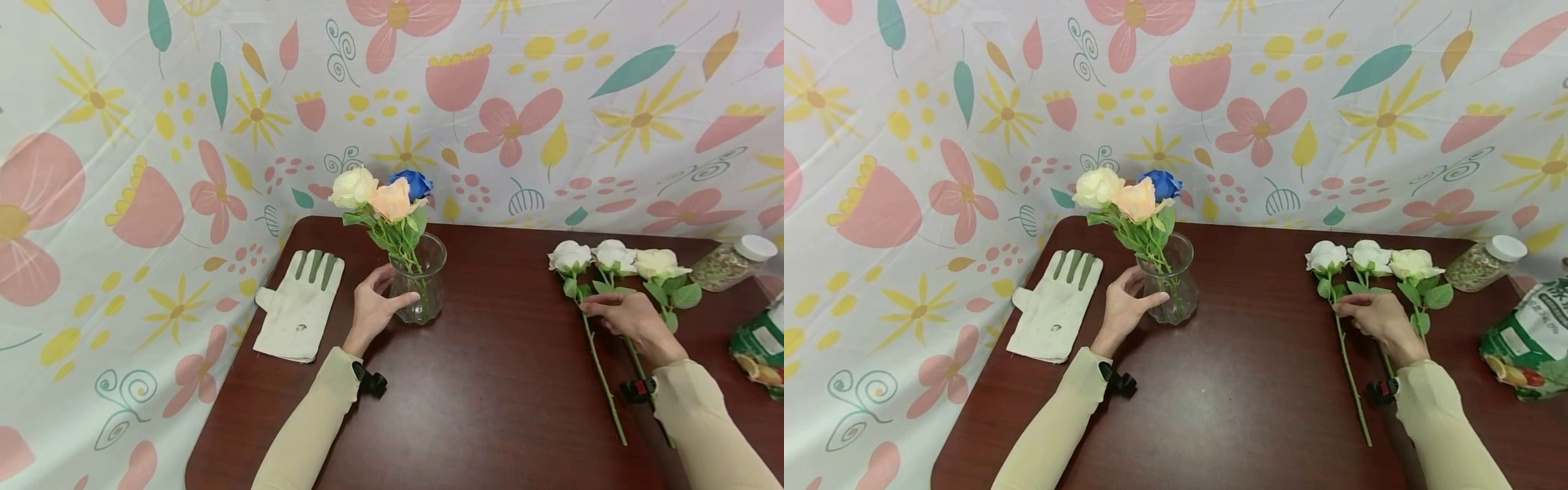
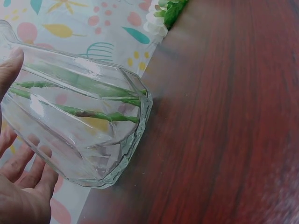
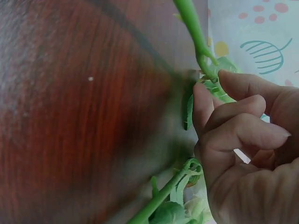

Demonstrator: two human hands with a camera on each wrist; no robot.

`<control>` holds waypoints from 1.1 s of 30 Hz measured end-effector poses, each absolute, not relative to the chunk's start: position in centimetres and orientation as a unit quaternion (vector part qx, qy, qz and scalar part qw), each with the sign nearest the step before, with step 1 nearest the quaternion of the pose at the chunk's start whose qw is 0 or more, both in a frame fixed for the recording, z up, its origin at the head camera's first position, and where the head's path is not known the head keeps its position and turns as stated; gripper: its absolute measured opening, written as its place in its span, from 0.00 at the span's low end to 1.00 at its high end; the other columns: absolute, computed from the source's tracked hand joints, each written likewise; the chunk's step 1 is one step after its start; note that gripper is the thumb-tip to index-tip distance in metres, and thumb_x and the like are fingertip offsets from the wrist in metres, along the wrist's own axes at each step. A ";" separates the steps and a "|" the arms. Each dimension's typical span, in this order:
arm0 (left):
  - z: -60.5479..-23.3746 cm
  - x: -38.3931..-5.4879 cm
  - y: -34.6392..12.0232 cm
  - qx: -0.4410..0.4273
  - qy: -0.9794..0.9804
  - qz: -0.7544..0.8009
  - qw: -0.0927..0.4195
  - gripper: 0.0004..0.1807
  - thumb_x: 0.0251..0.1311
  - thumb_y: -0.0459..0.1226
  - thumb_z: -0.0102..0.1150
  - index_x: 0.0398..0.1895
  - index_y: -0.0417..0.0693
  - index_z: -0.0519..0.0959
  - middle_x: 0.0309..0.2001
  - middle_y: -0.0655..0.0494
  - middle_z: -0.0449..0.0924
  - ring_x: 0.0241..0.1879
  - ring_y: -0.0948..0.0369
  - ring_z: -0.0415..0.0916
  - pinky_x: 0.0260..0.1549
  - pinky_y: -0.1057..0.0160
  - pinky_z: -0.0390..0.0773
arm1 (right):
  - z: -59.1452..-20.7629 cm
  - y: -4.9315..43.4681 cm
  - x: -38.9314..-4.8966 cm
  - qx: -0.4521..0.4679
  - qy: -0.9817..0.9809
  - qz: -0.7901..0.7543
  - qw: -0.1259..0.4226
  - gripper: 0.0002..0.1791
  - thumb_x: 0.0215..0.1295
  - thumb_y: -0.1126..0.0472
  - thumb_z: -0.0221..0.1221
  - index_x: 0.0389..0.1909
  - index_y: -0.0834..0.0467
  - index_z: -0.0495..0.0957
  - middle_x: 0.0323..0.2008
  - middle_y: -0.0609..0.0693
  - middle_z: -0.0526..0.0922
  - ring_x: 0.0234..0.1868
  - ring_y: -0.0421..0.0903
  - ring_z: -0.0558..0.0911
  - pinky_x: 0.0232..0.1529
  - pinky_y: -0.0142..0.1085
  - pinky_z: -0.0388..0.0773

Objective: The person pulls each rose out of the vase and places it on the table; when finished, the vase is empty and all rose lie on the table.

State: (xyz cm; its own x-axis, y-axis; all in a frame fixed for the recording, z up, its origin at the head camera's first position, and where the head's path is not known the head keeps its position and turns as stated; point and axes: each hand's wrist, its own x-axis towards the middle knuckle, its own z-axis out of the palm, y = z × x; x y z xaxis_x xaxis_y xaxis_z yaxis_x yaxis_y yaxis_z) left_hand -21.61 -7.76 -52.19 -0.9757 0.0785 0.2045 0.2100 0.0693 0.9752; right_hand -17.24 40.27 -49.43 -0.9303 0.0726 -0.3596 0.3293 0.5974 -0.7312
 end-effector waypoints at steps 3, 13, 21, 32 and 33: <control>-52.2 -21.6 -7.7 -0.098 -0.729 -0.676 0.048 0.36 0.54 0.36 0.86 0.68 0.45 0.83 0.64 0.40 0.85 0.69 0.43 0.81 0.75 0.41 0.80 | -49.2 40.1 -17.1 0.119 0.885 -0.429 0.132 0.30 0.81 0.48 0.63 0.67 0.69 0.80 0.31 0.30 0.87 0.24 0.34 0.76 0.27 0.32 0.80; -52.2 -21.6 -7.7 -0.101 -0.728 -0.676 0.051 0.36 0.54 0.36 0.86 0.68 0.45 0.83 0.63 0.39 0.85 0.69 0.38 0.80 0.75 0.41 0.80 | -47.5 38.8 -16.9 0.131 0.891 -0.423 0.105 0.33 0.81 0.44 0.61 0.70 0.68 0.77 0.25 0.33 0.81 0.24 0.36 0.75 0.27 0.36 0.77; -52.2 -21.6 -7.7 -0.104 -0.727 -0.677 0.051 0.36 0.54 0.37 0.86 0.68 0.44 0.83 0.63 0.39 0.85 0.69 0.36 0.80 0.75 0.41 0.80 | -45.3 37.0 -16.8 0.125 0.873 -0.461 0.096 0.17 0.78 0.42 0.66 0.59 0.45 0.86 0.23 0.31 0.81 0.24 0.34 0.75 0.25 0.35 0.75; -52.2 -21.6 -7.7 -0.103 -0.728 -0.676 0.053 0.36 0.54 0.34 0.85 0.68 0.43 0.83 0.64 0.38 0.85 0.69 0.40 0.81 0.75 0.40 0.79 | -42.2 33.1 -16.1 0.118 0.851 -0.511 0.022 0.06 0.73 0.45 0.71 0.47 0.31 0.88 0.30 0.21 0.84 0.26 0.29 0.77 0.28 0.24 0.80; -52.2 -21.6 -7.7 -0.103 -0.729 -0.675 0.053 0.36 0.54 0.34 0.85 0.68 0.43 0.83 0.64 0.38 0.84 0.69 0.40 0.81 0.75 0.40 0.79 | -42.0 32.7 -16.0 0.114 0.849 -0.516 0.017 0.06 0.73 0.46 0.71 0.47 0.32 0.89 0.27 0.24 0.84 0.24 0.31 0.76 0.26 0.26 0.78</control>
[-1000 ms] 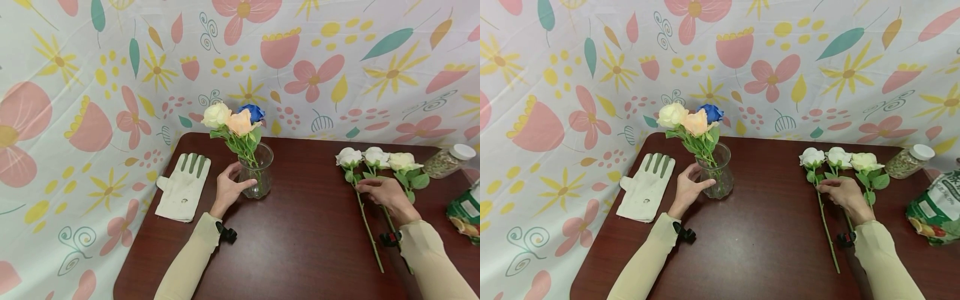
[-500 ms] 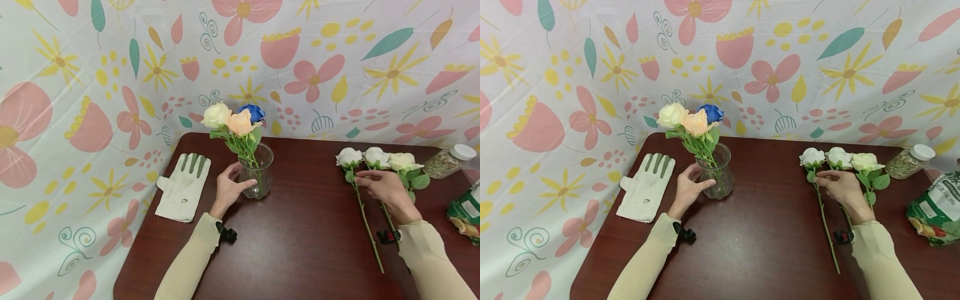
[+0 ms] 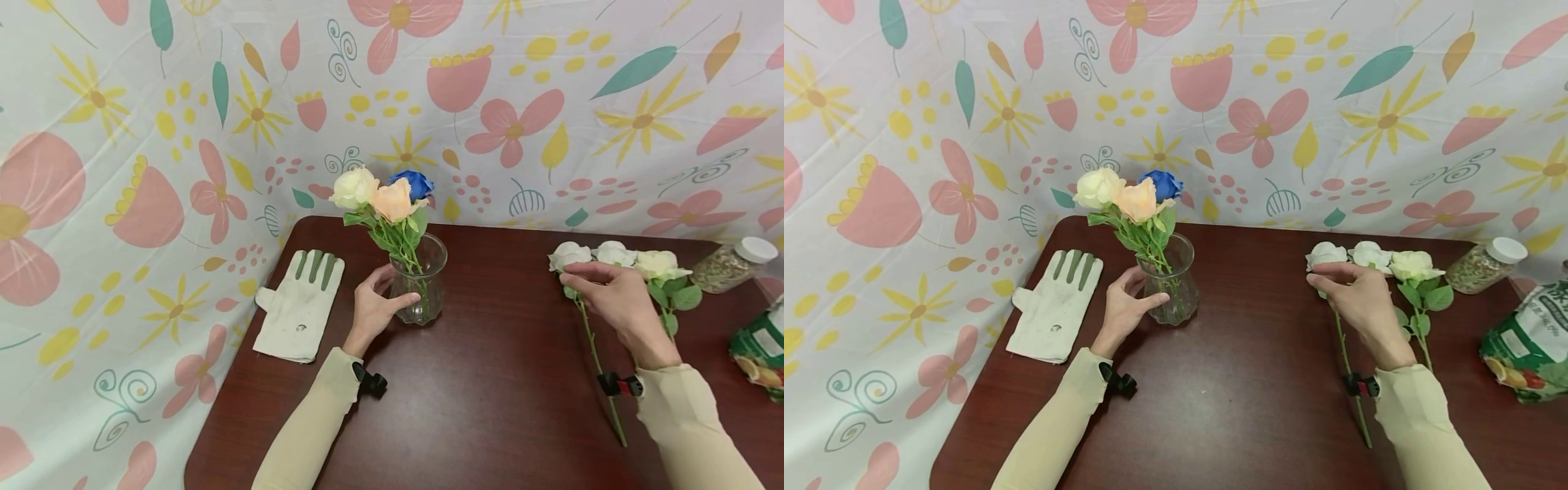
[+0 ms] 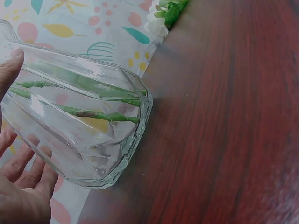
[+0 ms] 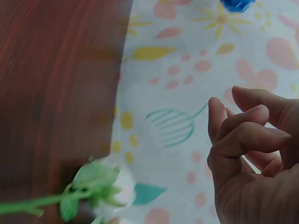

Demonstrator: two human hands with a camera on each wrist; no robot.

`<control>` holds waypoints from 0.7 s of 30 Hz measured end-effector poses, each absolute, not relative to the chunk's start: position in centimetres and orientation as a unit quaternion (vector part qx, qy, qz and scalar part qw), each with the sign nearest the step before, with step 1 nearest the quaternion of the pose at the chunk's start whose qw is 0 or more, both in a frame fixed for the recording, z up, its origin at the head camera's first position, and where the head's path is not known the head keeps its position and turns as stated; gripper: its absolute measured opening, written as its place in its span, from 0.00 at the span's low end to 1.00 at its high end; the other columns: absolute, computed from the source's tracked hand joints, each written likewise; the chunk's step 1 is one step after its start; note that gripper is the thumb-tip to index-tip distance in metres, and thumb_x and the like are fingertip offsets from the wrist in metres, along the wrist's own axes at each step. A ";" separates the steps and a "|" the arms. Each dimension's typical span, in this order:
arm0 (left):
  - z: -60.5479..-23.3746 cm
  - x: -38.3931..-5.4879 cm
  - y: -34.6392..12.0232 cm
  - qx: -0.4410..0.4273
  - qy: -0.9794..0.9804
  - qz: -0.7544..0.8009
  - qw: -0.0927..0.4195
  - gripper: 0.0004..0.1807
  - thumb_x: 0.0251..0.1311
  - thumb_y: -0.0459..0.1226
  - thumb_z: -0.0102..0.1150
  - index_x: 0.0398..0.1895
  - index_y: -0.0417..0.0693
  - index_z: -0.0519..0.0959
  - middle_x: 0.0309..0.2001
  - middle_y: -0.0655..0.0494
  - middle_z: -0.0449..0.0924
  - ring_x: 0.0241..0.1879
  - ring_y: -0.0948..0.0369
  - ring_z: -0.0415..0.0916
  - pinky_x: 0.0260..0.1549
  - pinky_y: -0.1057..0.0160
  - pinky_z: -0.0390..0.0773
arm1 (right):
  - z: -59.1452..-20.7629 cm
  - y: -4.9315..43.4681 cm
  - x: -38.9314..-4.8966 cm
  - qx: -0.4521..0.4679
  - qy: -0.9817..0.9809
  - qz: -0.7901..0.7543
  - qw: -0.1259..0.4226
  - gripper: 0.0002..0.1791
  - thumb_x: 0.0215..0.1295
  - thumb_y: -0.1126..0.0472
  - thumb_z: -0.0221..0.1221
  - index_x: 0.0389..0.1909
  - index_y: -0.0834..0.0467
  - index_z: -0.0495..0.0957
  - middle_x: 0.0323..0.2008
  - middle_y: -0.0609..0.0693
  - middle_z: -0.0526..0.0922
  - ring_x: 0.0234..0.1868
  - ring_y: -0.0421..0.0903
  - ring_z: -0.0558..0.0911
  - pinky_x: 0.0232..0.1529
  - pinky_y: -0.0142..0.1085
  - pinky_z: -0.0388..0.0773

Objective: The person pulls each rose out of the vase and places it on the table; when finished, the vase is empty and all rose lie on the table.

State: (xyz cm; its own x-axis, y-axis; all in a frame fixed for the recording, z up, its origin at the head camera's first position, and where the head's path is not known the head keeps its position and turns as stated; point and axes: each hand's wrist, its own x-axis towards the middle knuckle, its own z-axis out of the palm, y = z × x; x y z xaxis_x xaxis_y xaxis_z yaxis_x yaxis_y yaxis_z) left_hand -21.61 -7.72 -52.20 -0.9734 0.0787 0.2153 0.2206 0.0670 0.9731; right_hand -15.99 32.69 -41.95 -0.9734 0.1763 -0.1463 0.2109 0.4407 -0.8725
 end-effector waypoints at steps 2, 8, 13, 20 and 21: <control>-52.2 -21.6 -7.8 -0.103 -0.729 -0.674 0.053 0.37 0.54 0.35 0.86 0.68 0.43 0.82 0.64 0.38 0.84 0.69 0.40 0.81 0.75 0.40 0.79 | -41.5 31.8 -15.8 0.104 0.848 -0.520 0.007 0.08 0.73 0.47 0.72 0.50 0.36 0.90 0.28 0.24 0.85 0.24 0.32 0.76 0.24 0.28 0.76; -52.2 -21.6 -7.7 -0.099 -0.731 -0.674 0.049 0.37 0.54 0.37 0.86 0.69 0.44 0.82 0.64 0.40 0.85 0.68 0.43 0.82 0.75 0.46 0.81 | -39.9 29.0 -15.1 0.068 0.846 -0.529 -0.002 0.16 0.72 0.48 0.73 0.56 0.47 0.90 0.38 0.22 0.87 0.27 0.32 0.78 0.28 0.25 0.80; -52.2 -21.6 -7.8 -0.095 -0.731 -0.674 0.047 0.36 0.54 0.36 0.86 0.69 0.44 0.83 0.64 0.40 0.85 0.68 0.44 0.82 0.74 0.46 0.81 | -39.2 26.5 -14.9 0.030 0.852 -0.523 -0.016 0.14 0.71 0.50 0.73 0.54 0.48 0.90 0.35 0.25 0.86 0.25 0.34 0.79 0.28 0.27 0.82; -52.1 -21.6 -7.8 -0.093 -0.736 -0.669 0.046 0.37 0.54 0.35 0.85 0.69 0.44 0.82 0.64 0.41 0.85 0.68 0.44 0.82 0.74 0.49 0.82 | -38.1 23.1 -15.1 -0.007 0.861 -0.508 -0.025 0.18 0.71 0.48 0.73 0.56 0.52 0.90 0.41 0.24 0.89 0.32 0.33 0.85 0.33 0.28 0.86; -52.1 -21.6 -7.8 -0.093 -0.737 -0.668 0.046 0.37 0.54 0.35 0.85 0.69 0.44 0.82 0.64 0.41 0.85 0.68 0.44 0.82 0.74 0.50 0.82 | -37.9 22.7 -15.2 -0.009 0.862 -0.507 -0.025 0.18 0.71 0.48 0.73 0.56 0.52 0.90 0.40 0.24 0.89 0.32 0.33 0.85 0.33 0.29 0.87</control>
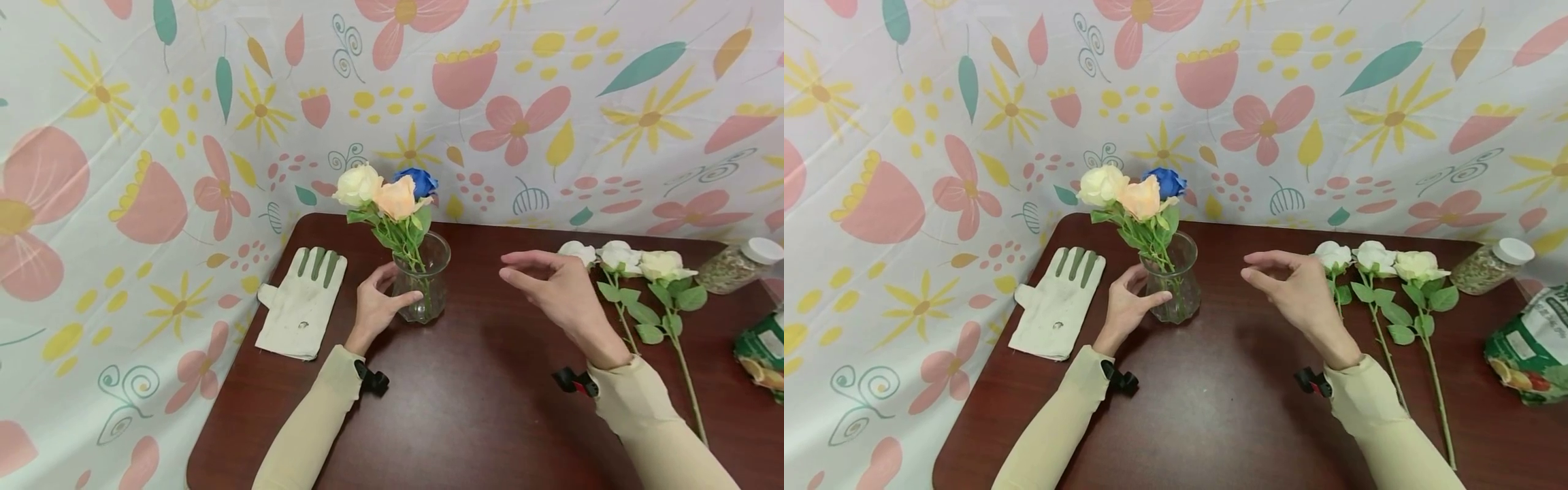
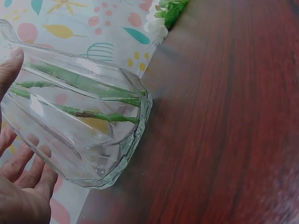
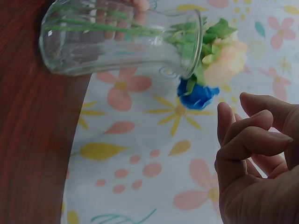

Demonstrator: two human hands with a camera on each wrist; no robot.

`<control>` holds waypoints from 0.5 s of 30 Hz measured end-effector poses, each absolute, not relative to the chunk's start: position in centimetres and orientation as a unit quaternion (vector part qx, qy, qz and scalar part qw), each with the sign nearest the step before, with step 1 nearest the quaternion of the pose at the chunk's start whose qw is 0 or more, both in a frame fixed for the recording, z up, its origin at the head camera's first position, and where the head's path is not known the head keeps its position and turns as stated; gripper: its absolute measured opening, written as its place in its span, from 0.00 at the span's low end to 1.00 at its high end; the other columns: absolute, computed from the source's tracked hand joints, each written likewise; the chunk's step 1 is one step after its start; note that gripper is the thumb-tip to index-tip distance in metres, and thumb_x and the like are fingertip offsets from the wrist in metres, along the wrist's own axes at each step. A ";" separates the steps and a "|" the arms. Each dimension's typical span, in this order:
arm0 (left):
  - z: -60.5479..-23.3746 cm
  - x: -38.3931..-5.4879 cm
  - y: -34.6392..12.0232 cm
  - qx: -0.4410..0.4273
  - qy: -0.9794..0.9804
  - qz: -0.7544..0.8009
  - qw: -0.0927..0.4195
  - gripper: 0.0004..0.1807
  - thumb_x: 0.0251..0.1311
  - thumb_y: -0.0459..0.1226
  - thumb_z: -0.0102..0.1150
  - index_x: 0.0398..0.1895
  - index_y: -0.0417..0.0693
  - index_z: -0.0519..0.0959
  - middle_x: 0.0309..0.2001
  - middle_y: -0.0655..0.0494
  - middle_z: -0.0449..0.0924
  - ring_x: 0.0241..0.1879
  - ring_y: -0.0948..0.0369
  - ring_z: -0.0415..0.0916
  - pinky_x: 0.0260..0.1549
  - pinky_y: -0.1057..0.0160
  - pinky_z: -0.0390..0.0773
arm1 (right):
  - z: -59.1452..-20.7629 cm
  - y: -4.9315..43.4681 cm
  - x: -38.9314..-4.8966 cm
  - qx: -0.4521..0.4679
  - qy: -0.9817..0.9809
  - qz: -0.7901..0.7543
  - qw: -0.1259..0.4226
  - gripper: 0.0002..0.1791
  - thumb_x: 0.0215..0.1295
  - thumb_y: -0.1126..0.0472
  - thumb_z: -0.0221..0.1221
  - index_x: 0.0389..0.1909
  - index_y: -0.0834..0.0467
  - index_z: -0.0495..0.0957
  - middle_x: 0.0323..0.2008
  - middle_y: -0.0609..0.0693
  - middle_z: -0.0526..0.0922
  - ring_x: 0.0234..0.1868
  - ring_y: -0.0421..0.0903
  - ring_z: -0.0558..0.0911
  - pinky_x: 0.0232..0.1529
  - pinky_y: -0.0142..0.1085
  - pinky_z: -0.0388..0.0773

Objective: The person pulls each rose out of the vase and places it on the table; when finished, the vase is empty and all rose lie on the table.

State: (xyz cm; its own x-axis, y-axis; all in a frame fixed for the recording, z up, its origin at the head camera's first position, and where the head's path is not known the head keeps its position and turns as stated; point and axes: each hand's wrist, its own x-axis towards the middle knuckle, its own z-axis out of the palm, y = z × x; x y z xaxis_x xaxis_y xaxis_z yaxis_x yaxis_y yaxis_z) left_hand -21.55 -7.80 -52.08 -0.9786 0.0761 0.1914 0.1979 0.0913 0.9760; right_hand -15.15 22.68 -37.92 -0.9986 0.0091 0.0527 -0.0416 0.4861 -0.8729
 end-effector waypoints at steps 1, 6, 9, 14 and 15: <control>-52.1 -21.5 -7.8 -0.093 -0.738 -0.666 0.045 0.37 0.54 0.35 0.85 0.69 0.44 0.82 0.64 0.41 0.85 0.68 0.44 0.82 0.74 0.50 0.83 | -37.8 22.3 -15.2 0.013 -0.862 0.506 0.024 0.18 0.71 0.47 0.73 0.56 0.51 0.90 0.40 0.24 0.89 0.33 0.33 0.85 0.33 0.29 0.87; -52.1 -21.6 -7.7 -0.096 -0.740 -0.664 0.046 0.36 0.54 0.35 0.85 0.69 0.44 0.82 0.64 0.41 0.85 0.67 0.45 0.82 0.73 0.52 0.83 | -37.3 20.9 -15.8 0.042 -0.860 0.508 0.029 0.16 0.72 0.50 0.72 0.56 0.51 0.90 0.41 0.27 0.90 0.30 0.37 0.84 0.31 0.30 0.86; -52.1 -21.7 -7.8 -0.095 -0.739 -0.666 0.047 0.36 0.54 0.35 0.85 0.68 0.45 0.83 0.63 0.41 0.85 0.67 0.46 0.83 0.72 0.52 0.84 | -37.2 19.9 -16.4 0.065 -0.858 0.508 0.035 0.14 0.72 0.52 0.73 0.54 0.51 0.91 0.42 0.33 0.92 0.28 0.39 0.83 0.31 0.30 0.86; -52.1 -21.8 -7.9 -0.095 -0.739 -0.665 0.046 0.36 0.54 0.35 0.86 0.68 0.46 0.83 0.64 0.43 0.86 0.67 0.46 0.83 0.73 0.52 0.83 | -36.9 18.1 -17.6 0.087 -0.862 0.498 0.045 0.13 0.72 0.53 0.73 0.53 0.51 0.92 0.46 0.50 0.94 0.28 0.39 0.84 0.30 0.32 0.87; -52.1 -21.8 -7.9 -0.094 -0.739 -0.665 0.046 0.36 0.54 0.35 0.86 0.68 0.46 0.83 0.64 0.43 0.86 0.67 0.46 0.83 0.73 0.52 0.83 | -36.8 17.7 -17.9 0.090 -0.862 0.496 0.045 0.13 0.72 0.53 0.73 0.53 0.52 0.92 0.46 0.53 0.94 0.27 0.38 0.84 0.30 0.32 0.87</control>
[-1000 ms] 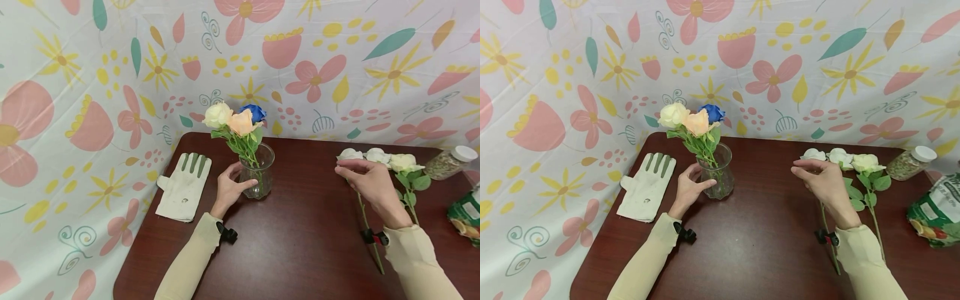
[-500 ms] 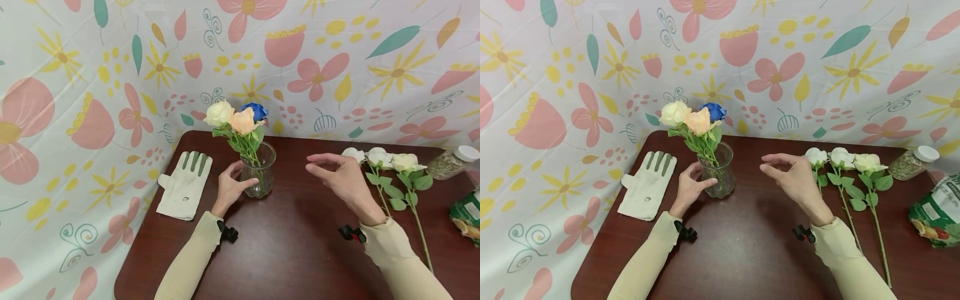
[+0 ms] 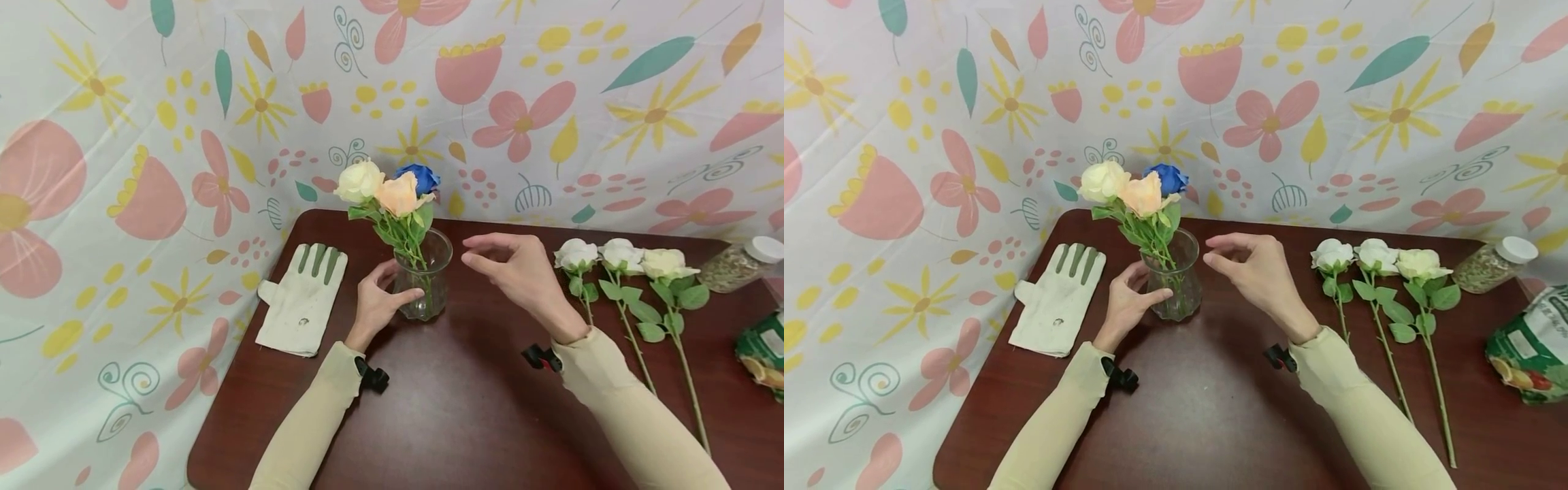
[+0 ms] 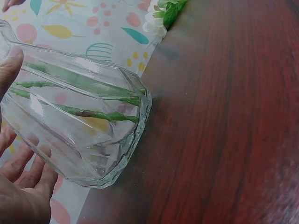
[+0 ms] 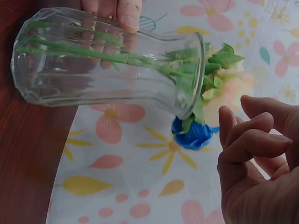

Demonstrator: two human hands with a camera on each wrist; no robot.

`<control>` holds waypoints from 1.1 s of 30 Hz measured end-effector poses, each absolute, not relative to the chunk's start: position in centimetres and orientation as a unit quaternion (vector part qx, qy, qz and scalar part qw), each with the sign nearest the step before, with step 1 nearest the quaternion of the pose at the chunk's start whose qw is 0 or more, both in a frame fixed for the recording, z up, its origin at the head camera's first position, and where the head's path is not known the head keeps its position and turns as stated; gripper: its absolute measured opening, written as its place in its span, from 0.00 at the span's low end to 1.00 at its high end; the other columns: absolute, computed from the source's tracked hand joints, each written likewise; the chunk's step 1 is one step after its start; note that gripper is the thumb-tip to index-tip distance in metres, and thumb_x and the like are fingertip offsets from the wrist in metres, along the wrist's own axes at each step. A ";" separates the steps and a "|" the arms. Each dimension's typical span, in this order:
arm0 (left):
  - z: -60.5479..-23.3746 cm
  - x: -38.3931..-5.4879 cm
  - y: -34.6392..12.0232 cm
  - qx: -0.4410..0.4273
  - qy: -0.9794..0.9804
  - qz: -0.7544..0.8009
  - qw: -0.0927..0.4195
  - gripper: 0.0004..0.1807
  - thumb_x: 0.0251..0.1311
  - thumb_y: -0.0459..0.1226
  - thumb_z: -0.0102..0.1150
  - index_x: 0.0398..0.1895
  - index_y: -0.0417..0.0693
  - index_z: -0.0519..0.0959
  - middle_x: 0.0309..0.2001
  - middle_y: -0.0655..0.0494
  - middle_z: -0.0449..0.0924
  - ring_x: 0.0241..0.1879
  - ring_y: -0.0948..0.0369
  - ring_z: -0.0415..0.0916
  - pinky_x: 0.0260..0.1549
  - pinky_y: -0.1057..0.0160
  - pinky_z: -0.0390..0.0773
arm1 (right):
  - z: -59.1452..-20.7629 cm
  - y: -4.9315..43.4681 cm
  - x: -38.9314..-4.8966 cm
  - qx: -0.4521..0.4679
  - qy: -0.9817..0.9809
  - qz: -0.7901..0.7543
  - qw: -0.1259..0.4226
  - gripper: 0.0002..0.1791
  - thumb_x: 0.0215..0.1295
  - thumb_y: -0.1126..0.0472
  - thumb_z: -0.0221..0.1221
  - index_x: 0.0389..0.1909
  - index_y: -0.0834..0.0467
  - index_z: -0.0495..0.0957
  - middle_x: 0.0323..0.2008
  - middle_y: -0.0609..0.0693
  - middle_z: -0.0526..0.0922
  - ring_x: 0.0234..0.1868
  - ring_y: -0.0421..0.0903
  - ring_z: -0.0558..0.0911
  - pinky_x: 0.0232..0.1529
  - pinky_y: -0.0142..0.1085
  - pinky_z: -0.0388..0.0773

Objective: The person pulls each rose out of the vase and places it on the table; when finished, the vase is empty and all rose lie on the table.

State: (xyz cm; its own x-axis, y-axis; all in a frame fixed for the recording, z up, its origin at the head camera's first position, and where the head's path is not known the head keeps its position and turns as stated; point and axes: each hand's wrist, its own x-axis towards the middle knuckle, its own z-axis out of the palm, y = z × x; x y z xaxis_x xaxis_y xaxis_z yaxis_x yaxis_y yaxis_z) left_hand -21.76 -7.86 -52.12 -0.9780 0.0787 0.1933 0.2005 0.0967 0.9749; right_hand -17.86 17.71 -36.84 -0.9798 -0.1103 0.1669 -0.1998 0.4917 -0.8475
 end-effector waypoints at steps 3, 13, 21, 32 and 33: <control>-52.0 -21.8 -7.8 -0.096 -0.739 -0.665 0.046 0.36 0.54 0.35 0.86 0.68 0.47 0.83 0.64 0.44 0.86 0.67 0.47 0.83 0.73 0.51 0.83 | -36.8 16.6 -18.7 0.103 -0.865 0.490 0.043 0.13 0.71 0.54 0.73 0.53 0.53 0.92 0.46 0.55 0.94 0.29 0.37 0.86 0.30 0.32 0.88; -51.9 -21.7 -7.7 -0.101 -0.746 -0.657 0.047 0.35 0.55 0.36 0.85 0.68 0.47 0.83 0.63 0.43 0.85 0.67 0.47 0.83 0.73 0.48 0.83 | -36.7 13.8 -21.0 0.137 -0.871 0.472 0.023 0.13 0.71 0.58 0.74 0.54 0.54 0.92 0.45 0.56 0.95 0.36 0.46 0.91 0.32 0.30 0.86; -52.1 -21.8 -7.8 -0.099 -0.741 -0.663 0.042 0.35 0.56 0.36 0.85 0.69 0.48 0.83 0.64 0.43 0.85 0.67 0.47 0.83 0.73 0.48 0.83 | -36.1 12.2 -22.3 0.141 -0.894 0.426 0.015 0.13 0.71 0.60 0.73 0.54 0.56 0.92 0.47 0.57 0.95 0.45 0.53 0.93 0.36 0.36 0.87; -52.1 -21.8 -7.9 -0.094 -0.741 -0.665 0.035 0.36 0.55 0.39 0.86 0.69 0.48 0.83 0.64 0.43 0.85 0.69 0.47 0.82 0.74 0.47 0.82 | -35.6 11.0 -23.2 0.144 -0.914 0.379 -0.021 0.14 0.72 0.63 0.71 0.56 0.60 0.91 0.45 0.60 0.95 0.34 0.54 0.94 0.28 0.33 0.86; -52.1 -21.8 -7.9 -0.093 -0.741 -0.664 0.035 0.36 0.55 0.39 0.86 0.69 0.48 0.83 0.64 0.43 0.85 0.69 0.47 0.82 0.74 0.47 0.82 | -35.6 10.9 -23.3 0.144 -0.914 0.378 -0.020 0.14 0.72 0.63 0.71 0.55 0.60 0.91 0.45 0.60 0.95 0.33 0.54 0.94 0.28 0.33 0.85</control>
